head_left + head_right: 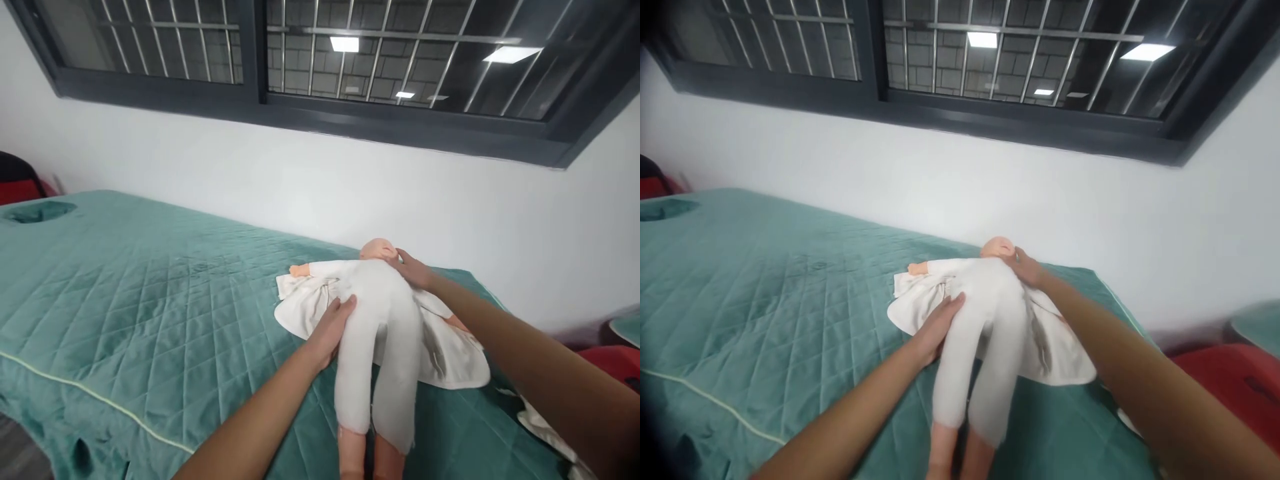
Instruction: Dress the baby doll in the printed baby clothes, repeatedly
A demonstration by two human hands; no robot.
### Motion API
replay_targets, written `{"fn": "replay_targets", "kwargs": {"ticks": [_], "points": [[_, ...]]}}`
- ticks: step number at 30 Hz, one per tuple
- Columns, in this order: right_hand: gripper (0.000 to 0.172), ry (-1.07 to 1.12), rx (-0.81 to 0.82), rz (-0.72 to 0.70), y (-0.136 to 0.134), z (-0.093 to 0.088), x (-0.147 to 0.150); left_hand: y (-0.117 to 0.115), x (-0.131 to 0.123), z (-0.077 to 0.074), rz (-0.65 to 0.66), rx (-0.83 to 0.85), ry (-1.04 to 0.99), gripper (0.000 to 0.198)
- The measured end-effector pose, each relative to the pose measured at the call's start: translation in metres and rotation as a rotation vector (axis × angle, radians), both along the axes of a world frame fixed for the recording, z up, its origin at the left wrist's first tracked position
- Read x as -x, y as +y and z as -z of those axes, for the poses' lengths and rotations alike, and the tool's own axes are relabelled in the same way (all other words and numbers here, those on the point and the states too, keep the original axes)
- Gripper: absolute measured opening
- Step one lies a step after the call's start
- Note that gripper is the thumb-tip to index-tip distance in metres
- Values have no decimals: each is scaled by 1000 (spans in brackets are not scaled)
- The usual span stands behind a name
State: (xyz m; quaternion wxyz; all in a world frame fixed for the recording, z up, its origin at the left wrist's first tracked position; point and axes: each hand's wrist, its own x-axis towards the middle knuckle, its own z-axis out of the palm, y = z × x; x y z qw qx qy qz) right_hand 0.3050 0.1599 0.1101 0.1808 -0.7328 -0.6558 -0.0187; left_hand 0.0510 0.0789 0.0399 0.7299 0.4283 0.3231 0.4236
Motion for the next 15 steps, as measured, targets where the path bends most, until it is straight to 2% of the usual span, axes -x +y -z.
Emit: {"fn": "replay_targets", "kwargs": {"ticks": [3, 4, 7, 9, 11, 13, 15], "points": [[76, -146, 164, -58, -1, -20, -8, -1, -5, 2, -143, -292, 258, 51], [76, -214, 173, -85, -2, -27, -5, -2, -8, 4, -185, -370, 343, 51], [53, -234, 34, -205, -3, -34, 26, 1, -19, 8, -229, -511, 580, 51], [49, -237, -5, -392, 2, -25, 60, 7, -23, 10, -232, -628, 795, 50], [50, -335, 57, -553, 11, -9, 94, 18, -20, 11, -261, -828, 1056, 47], [38, -436, 159, -574, 22, 8, 117, 33, -10, 11, -326, -1030, 1309, 42], [28, -459, 220, -551, 32, 19, 128, 51, 5, 13, -382, -1103, 1493, 34]]}}
